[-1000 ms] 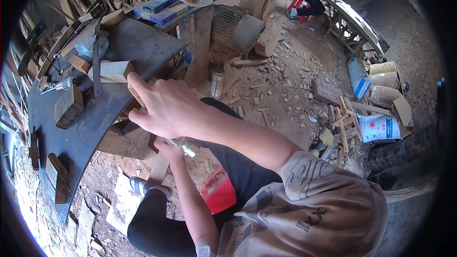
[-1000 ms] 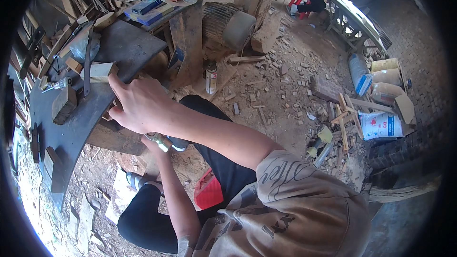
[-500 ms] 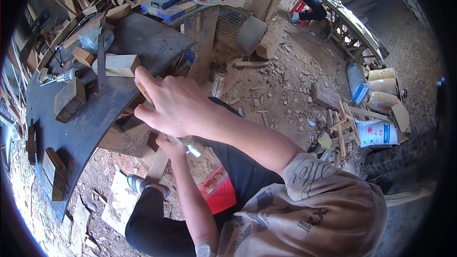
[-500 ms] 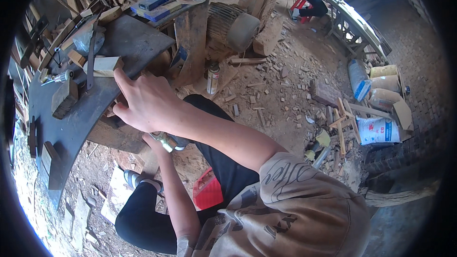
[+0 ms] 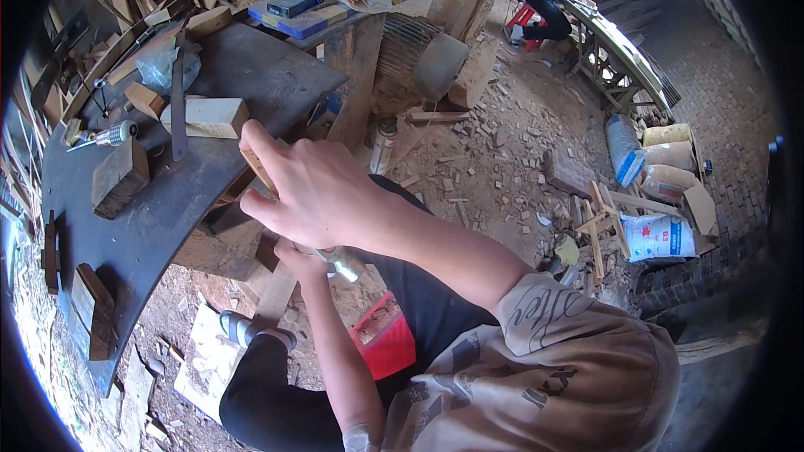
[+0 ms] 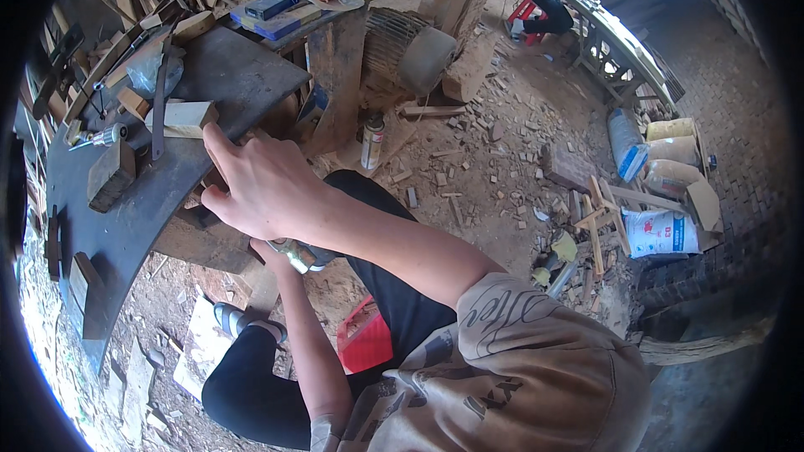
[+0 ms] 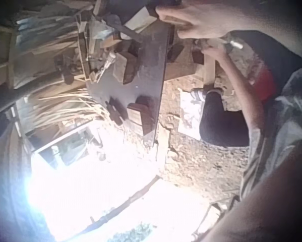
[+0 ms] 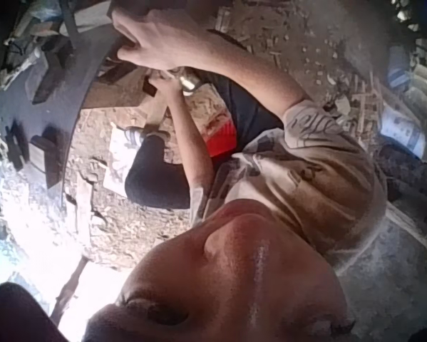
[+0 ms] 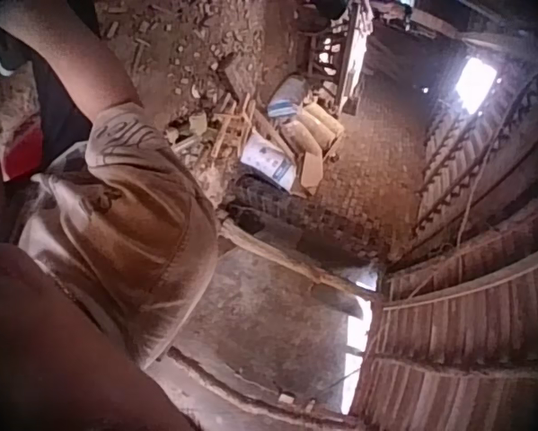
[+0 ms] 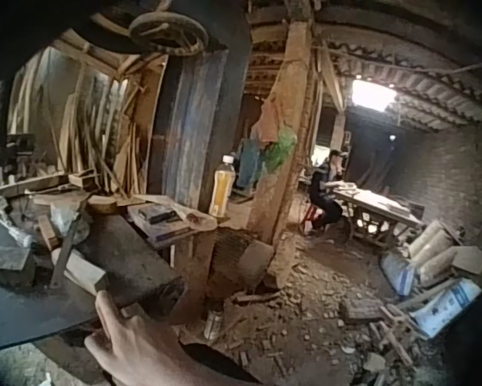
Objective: The person is carving and shaping a small piece of wood using a hammer and possibly a chisel or small blade, working at a workshop bench.
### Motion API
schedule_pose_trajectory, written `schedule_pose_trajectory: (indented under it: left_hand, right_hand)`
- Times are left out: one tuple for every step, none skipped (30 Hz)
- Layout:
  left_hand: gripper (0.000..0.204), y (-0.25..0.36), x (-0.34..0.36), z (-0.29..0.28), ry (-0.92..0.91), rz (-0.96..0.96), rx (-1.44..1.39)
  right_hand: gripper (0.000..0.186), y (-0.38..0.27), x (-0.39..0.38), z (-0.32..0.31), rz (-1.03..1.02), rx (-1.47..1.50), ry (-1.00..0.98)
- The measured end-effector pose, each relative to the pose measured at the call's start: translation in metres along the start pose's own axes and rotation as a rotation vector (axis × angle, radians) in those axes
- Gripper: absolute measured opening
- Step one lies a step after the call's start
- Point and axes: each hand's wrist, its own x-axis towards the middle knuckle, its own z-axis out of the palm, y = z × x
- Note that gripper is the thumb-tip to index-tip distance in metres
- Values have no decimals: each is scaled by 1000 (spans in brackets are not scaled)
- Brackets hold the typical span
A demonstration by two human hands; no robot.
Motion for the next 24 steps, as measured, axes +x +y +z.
schedule_pose_trajectory:
  left_hand:
    - [47,0,0,2,0,-1,-2]
    - [46,1,1,3,1,-32,-31]
    - [46,2,2,5,4,-63,-59]
    - [46,5,1,4,5,-69,-55]
    - [47,9,3,3,7,-75,-39]
    - [48,10,4,1,13,-81,-20]
    - [48,2,3,-7,42,-77,2]
    - [48,-11,2,-11,-57,-68,10]
    - [47,-21,0,-20,-151,-61,23]
    - [45,-11,2,-17,-126,-19,45]
    - [43,-1,3,-9,-96,22,72]
    - [40,0,2,-8,-91,73,91]
    - [37,-2,2,-8,-85,123,112]
    - [37,3,3,-8,-96,122,112]
    - [38,7,6,-9,-110,122,111]
    - [37,10,6,-11,-108,93,119]
    - [37,13,5,-13,-108,64,125]
    - [34,16,4,-16,-123,29,141]
    - [34,16,3,-17,-107,34,150]
    - [33,15,3,-18,-99,46,152]
    - [32,14,2,-18,-94,58,153]
    - [32,16,3,-17,-92,60,150]
    - [32,17,3,-17,-85,65,154]
    - [32,18,3,-18,-99,75,174]
  right_hand:
    - [40,0,0,-1,8,-6,-13]
    - [41,1,0,-2,15,-12,-27]
    - [41,2,2,-2,13,-13,-28]
    - [41,2,1,1,-13,-23,1]
    - [41,3,1,4,-43,-31,29]
    - [41,2,0,4,-47,-23,21]
    - [41,-3,3,5,-9,-28,-29]
    - [42,-7,6,5,20,-32,-82]
    - [42,-7,7,2,37,-20,-95]
    - [43,-3,6,0,29,42,-80]
    - [49,-7,8,-10,121,65,-155]
    - [48,-3,6,-6,104,37,-96]
    - [47,-8,6,-8,153,28,-130]
    - [47,-5,5,-6,133,19,-88]
    - [46,-6,5,-4,112,30,-77]
    - [45,-6,4,-2,90,44,-65]
    - [45,-7,4,-1,71,57,-51]
    - [45,-9,5,-2,47,64,-55]
    - [44,-12,5,-3,63,81,-69]
    - [43,-14,5,-3,81,97,-83]
    - [43,-15,4,-3,68,103,-85]
    - [41,-14,4,-3,68,104,-66]
    - [39,-13,5,-4,70,106,-46]
    - [39,-11,5,-4,62,110,-45]
